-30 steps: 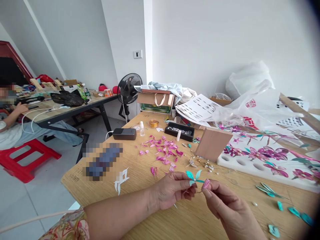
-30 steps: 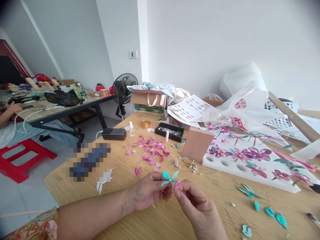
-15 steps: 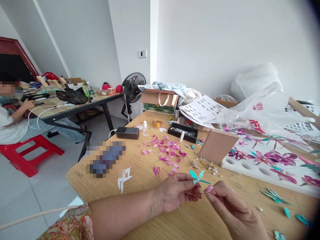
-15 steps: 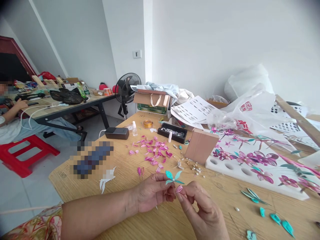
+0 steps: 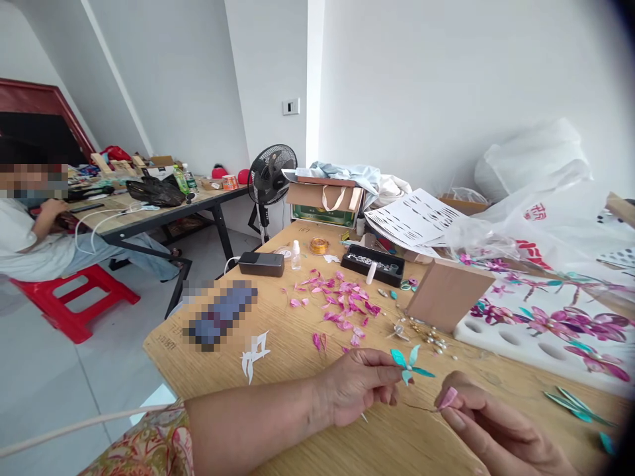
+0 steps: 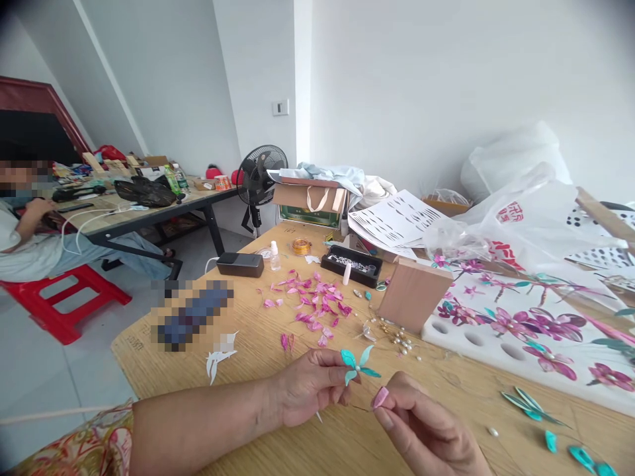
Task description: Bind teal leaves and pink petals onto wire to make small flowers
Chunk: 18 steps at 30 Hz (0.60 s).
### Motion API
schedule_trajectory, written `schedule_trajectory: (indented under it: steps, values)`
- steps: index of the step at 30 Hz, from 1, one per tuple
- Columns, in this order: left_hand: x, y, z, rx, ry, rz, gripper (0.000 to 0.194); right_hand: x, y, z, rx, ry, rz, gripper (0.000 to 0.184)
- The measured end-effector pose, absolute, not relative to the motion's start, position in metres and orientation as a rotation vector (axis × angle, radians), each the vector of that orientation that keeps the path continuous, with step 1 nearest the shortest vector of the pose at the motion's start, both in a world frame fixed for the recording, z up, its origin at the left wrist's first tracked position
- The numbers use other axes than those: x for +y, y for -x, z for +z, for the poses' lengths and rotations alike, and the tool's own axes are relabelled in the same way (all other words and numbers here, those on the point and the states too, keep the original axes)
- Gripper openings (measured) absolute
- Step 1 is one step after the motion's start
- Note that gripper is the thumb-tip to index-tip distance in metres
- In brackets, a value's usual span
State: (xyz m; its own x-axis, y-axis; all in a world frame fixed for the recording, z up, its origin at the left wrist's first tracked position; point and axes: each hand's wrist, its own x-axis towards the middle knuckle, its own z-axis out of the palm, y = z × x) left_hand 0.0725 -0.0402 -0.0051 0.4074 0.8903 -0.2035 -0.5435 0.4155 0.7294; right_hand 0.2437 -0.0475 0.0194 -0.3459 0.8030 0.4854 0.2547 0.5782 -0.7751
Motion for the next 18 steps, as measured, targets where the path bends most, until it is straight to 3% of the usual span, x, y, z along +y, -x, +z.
schedule_trajectory:
  steps: [18]
  values:
    - [-0.046, -0.074, 0.0, 0.519, -0.568, 0.934, 0.026, -0.053, -0.234, 0.013, -1.964, 0.877, 0.394, 0.004]
